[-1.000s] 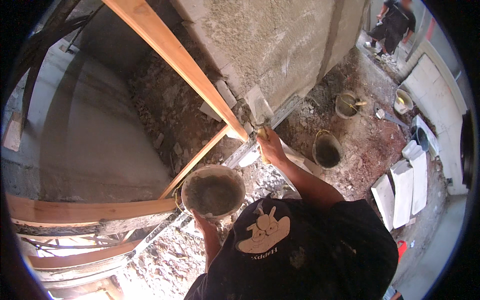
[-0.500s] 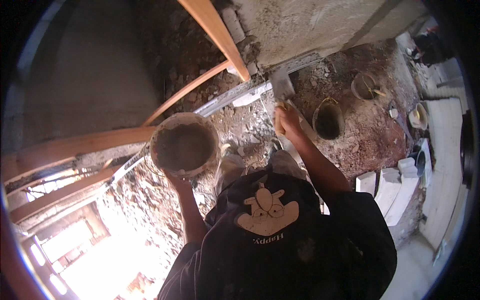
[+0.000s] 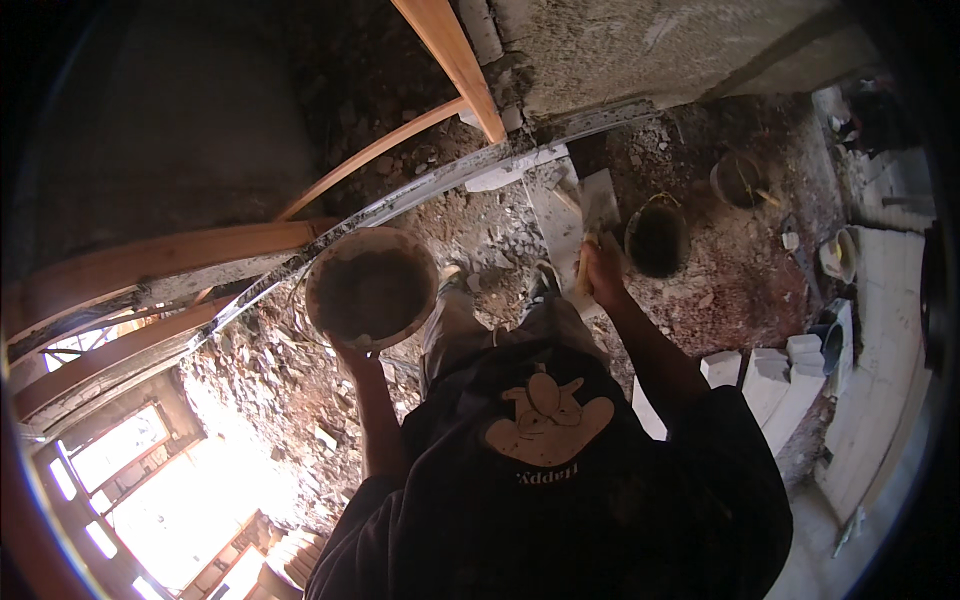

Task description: The person applies mortar to a white brick using a trowel, places the brick into a wall opening, and taps it into position. The person then scoops mortar from a bucket and applies it to the wall surface, smoothing the joint. The person breaks a brick with a hammer and places the broken piece into the wall.

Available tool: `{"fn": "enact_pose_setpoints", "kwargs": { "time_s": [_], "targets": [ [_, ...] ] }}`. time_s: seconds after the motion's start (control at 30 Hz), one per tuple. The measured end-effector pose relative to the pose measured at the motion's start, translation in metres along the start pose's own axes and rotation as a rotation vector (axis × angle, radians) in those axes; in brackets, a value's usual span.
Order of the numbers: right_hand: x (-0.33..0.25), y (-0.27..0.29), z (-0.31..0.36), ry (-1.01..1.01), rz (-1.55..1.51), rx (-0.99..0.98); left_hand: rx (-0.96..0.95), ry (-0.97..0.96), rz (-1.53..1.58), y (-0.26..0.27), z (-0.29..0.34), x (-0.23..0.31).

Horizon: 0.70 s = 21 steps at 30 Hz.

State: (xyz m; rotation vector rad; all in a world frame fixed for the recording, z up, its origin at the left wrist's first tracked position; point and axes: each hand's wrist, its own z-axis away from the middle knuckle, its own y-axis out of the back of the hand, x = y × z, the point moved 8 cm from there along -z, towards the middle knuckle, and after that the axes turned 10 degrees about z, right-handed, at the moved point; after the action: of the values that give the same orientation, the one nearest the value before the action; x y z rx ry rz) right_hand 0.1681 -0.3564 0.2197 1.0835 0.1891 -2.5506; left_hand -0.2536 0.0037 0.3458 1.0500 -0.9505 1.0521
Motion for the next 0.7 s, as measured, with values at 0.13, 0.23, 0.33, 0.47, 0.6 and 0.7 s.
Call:
{"fn": "enact_pose_setpoints", "kwargs": {
  "time_s": [0.13, 0.23, 0.33, 0.47, 0.6, 0.7],
  "targets": [
    [-0.013, -0.002, -0.005, 0.059, -0.008, 0.015, 0.054, 0.202, 0.304, -0.007, -0.021, 0.004],
    [-0.016, -0.010, 0.002, 0.029, -0.065, 0.066, 0.011, 0.135, 0.266, -0.009, -0.034, 0.002],
    [-0.013, -0.009, 0.010, 0.032, -0.037, 0.124, 0.020, 0.230, 0.357, -0.028, -0.042, 0.009],
    [-0.008, -0.023, 0.025, 0.053, -0.032, 0.065, -0.086, 0.060, 0.158, 0.001, -0.065, -0.013],
    [0.002, -0.018, 0.024, 0.175, 0.031, 0.109, -0.083, 0.257, 0.415, -0.049, -0.046, 0.023],
    [-0.004, -0.043, 0.034, 0.094, -0.078, 0.030, -0.160, 0.072, 0.242, -0.026, -0.054, 0.004]
  ]
}}
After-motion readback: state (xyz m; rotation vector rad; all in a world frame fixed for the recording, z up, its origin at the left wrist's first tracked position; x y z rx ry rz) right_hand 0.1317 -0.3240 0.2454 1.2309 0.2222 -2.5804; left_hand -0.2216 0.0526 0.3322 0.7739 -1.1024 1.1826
